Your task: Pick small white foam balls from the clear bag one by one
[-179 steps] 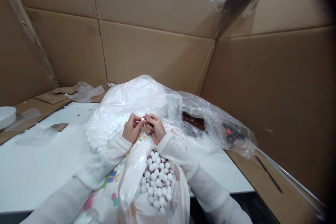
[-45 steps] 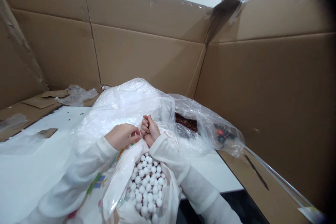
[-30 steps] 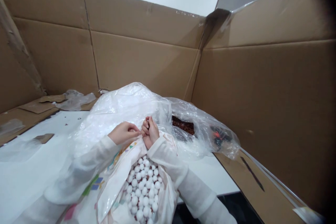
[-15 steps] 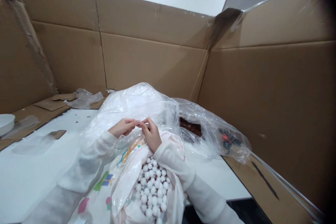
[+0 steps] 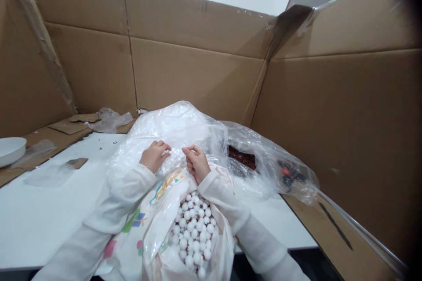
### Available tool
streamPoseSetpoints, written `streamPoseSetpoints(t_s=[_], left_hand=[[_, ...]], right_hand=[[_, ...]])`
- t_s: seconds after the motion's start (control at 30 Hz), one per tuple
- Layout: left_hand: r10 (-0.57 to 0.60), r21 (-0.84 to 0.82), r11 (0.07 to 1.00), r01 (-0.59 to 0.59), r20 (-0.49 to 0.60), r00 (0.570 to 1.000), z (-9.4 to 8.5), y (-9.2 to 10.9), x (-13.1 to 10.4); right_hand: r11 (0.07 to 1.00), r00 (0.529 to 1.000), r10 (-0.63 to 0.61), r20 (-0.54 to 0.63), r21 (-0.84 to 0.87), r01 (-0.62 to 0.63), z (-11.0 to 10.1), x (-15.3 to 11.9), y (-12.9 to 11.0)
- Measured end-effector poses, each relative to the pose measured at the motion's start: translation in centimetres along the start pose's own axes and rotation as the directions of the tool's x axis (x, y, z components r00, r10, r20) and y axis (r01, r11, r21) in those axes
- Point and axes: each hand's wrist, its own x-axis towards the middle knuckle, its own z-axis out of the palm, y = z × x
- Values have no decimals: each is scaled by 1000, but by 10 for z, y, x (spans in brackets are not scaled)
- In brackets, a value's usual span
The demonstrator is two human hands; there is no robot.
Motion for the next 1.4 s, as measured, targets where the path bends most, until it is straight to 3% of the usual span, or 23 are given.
streamPoseSetpoints(t_s=[0.1,0.2,0.33,0.63,1.07,1.4], left_hand=[[16,-258,965,-37,-83,996,-4,15,2],[7,-500,865,-41,-68,998,-7,30,1],[-22,-581,814,-21,-67,997,-5,36,-2],[-84,-529,848,-23,-177,981,-2,27,-2],[22,-458,869,-189,-345,938,-6,29,-2],[152,-271,921,-280,-413,898,-13,32,-3]], right_hand=[[999,1000,3,29,31,-4,-1,-1,-3],[996,996,19,86,81,-26,-2,-1,-6],[991,989,62,131,112,-76,-3,-1,-8],[985,987,79,139,138,-99,-5,1,-7],[991,977,93,190,79,-109,-7,1,-5],[973,921,202,333,42,-229,-6,1,-9]])
